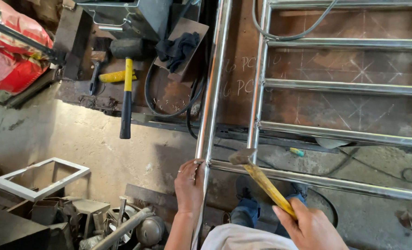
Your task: Fabricating a stainless steel gate structure by using a hammer and chisel to clean or align welded joints.
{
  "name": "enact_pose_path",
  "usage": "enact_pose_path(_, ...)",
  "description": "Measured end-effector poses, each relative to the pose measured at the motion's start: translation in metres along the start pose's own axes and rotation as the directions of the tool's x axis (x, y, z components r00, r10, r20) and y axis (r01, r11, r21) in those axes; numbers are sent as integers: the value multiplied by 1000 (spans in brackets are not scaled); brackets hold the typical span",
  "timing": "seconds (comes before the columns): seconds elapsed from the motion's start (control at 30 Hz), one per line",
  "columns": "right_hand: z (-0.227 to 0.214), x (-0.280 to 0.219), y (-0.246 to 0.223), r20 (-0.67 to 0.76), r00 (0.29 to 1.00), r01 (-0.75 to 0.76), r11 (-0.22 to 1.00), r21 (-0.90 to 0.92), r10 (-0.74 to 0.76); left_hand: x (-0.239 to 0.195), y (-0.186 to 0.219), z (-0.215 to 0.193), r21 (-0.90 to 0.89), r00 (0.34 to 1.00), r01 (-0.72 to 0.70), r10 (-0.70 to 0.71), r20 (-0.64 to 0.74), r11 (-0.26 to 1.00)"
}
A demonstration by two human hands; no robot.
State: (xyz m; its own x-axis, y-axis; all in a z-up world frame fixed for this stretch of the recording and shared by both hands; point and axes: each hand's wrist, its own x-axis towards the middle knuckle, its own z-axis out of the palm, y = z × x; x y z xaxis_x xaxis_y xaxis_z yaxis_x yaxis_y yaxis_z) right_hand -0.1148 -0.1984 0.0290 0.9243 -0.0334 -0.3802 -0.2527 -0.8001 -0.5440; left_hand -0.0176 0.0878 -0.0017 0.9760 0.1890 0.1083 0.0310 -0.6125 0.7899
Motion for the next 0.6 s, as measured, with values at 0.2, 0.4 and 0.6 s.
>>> enact_pose_path(0.2, -1, 15, -31, 69, 992, 110, 994, -10, -109, 3, 3, 2, 137, 988, -147, 139, 72, 980)
enact_pose_path(0.4, -3, 20, -61, 9, 977, 211, 977, 24, -211, 2, -11, 5, 198, 969, -247, 245, 33, 949)
enact_pose_path(0.6, 15, 26, -58, 37, 975, 221, 962, -157, -218, -1, -11, 3, 301, 948, -318, 304, 95, 899)
